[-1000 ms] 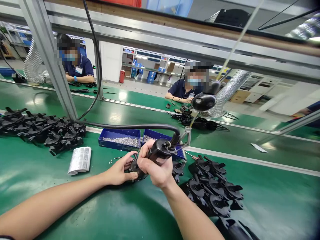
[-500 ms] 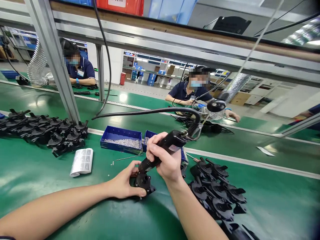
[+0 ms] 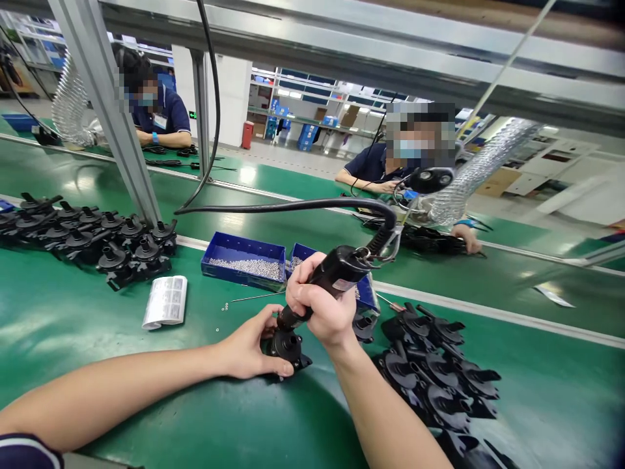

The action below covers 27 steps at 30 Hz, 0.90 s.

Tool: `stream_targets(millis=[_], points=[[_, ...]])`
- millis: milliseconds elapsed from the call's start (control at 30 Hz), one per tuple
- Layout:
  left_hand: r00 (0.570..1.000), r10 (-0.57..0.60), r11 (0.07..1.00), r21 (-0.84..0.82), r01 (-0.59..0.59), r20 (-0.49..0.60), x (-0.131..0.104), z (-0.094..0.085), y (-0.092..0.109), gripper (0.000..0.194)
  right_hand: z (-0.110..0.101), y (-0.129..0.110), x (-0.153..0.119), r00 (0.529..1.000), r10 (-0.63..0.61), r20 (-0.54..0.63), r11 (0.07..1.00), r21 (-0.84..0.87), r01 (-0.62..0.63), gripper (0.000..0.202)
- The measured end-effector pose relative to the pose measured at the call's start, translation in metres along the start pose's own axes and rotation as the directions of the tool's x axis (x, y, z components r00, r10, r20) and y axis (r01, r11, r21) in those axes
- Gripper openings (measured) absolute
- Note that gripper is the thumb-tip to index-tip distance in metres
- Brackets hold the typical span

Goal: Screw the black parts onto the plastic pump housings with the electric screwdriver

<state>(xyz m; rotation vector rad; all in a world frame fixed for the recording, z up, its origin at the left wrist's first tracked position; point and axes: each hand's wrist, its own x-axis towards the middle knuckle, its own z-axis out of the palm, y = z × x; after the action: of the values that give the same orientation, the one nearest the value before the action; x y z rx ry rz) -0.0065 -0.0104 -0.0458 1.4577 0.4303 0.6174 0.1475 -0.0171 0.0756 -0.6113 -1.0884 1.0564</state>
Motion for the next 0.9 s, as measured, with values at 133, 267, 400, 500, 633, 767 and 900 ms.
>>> stream_targets(millis=[133,267,400,500,633,767,900], points=[[1.0,0.015,1.0,-0.009,-0.015,-0.017,-0.001,0.002,-0.001,0.079,0.004,0.001,-0.004,1.0,0.015,0.001,0.997,-0.078,-0.015,0.012],[0.999,0.026,1.0,-0.01,-0.026,-0.024,-0.002,0.002,-0.002,0.081,0.005,0.001,-0.004,1.0,0.009,0.027,0.992,-0.128,-0.006,0.008],[0.999,0.009,1.0,0.018,-0.008,-0.04,-0.004,0.002,-0.003,0.082,0.004,0.003,-0.001,1.0,0.001,-0.022,0.998,-0.062,-0.003,0.008],[0.999,-0.002,1.0,0.025,0.003,-0.048,-0.005,0.003,-0.003,0.083,0.003,0.005,0.002,0.998,0.001,-0.065,0.999,-0.047,-0.004,0.011],[0.999,0.007,0.999,0.042,-0.005,-0.051,-0.005,0.0,-0.005,0.084,0.006,0.006,0.004,0.997,0.021,-0.072,0.999,-0.044,-0.024,0.015],[0.999,0.012,0.994,0.109,-0.008,-0.037,-0.004,-0.01,-0.007,0.084,0.012,0.004,0.009,0.997,0.022,-0.079,0.997,-0.071,-0.027,0.02],[1.0,-0.007,0.979,0.205,0.008,-0.004,-0.004,-0.021,-0.01,0.089,0.011,-0.006,0.016,1.0,-0.005,-0.025,0.991,-0.131,0.002,0.028]])
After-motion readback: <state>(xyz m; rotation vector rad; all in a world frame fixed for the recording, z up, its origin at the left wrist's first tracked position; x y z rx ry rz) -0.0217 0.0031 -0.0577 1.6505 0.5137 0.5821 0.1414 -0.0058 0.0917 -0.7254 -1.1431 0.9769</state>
